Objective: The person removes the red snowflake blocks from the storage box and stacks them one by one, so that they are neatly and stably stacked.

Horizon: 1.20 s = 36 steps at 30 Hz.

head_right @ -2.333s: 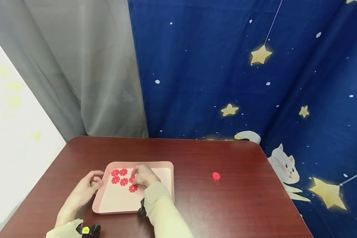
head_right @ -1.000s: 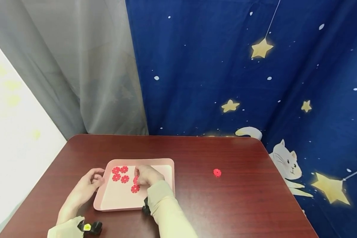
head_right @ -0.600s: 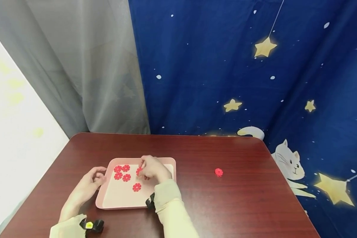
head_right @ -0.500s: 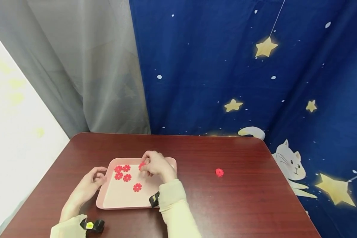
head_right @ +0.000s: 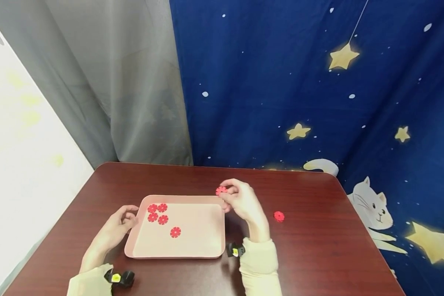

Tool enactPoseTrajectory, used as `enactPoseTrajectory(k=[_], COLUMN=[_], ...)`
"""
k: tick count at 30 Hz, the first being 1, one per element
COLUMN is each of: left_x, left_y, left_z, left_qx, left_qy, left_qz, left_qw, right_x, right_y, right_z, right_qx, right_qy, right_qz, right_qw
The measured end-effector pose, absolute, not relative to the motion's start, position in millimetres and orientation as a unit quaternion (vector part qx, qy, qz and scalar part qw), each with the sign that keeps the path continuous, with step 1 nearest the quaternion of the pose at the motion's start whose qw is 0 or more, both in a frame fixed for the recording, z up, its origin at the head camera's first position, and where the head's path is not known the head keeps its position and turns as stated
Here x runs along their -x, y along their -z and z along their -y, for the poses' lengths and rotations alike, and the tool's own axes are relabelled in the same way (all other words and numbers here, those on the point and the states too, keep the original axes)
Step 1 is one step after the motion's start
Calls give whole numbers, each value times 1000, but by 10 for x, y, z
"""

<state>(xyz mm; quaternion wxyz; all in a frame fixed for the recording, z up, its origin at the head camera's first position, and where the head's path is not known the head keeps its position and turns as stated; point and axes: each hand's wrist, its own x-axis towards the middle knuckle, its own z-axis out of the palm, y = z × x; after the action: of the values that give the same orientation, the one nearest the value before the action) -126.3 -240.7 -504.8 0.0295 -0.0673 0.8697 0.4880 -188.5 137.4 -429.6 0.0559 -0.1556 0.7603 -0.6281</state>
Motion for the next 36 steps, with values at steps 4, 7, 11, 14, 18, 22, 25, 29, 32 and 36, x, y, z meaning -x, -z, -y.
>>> enactPoseTrajectory(k=[4,7,11,14,18,22,25,29,32,36], left_x=[1246,1231,1203,1191,1217,1238,1235,1231,1245,1249], left_y=[5047,5056,5075,5072,5046,5030,5023,5025,5032,5030], left_z=[2422,2421,2425,2443,2439,2417,2407,2401,2403,2420], left_qx=[68,64,70,73,66,62,70,65,57,59], left_qy=[-494,-499,-497,-493,-492,-483,-475,-481,-490,-490], left_qz=[-867,-864,-865,-866,-868,-873,-877,-874,-869,-870], left_qw=[23,23,28,29,24,22,26,29,29,26], right_x=[1817,1762,1689,1654,1646,1643,1635,1621,1627,1667], right_y=[4369,4453,4522,4519,4518,4580,4652,4768,4856,4958], right_z=[-1637,-1889,-2208,-2363,-2511,-2662,-2794,-2950,-3026,-3060], right_qx=[134,118,86,58,30,1,-24,-69,-95,-105], right_qy=[622,607,609,618,620,618,612,621,631,633], right_qz=[-771,-786,-788,-784,-784,-785,-790,-781,-770,-767], right_qw=[21,1,-13,-20,-31,-43,-34,-18,-5,14])
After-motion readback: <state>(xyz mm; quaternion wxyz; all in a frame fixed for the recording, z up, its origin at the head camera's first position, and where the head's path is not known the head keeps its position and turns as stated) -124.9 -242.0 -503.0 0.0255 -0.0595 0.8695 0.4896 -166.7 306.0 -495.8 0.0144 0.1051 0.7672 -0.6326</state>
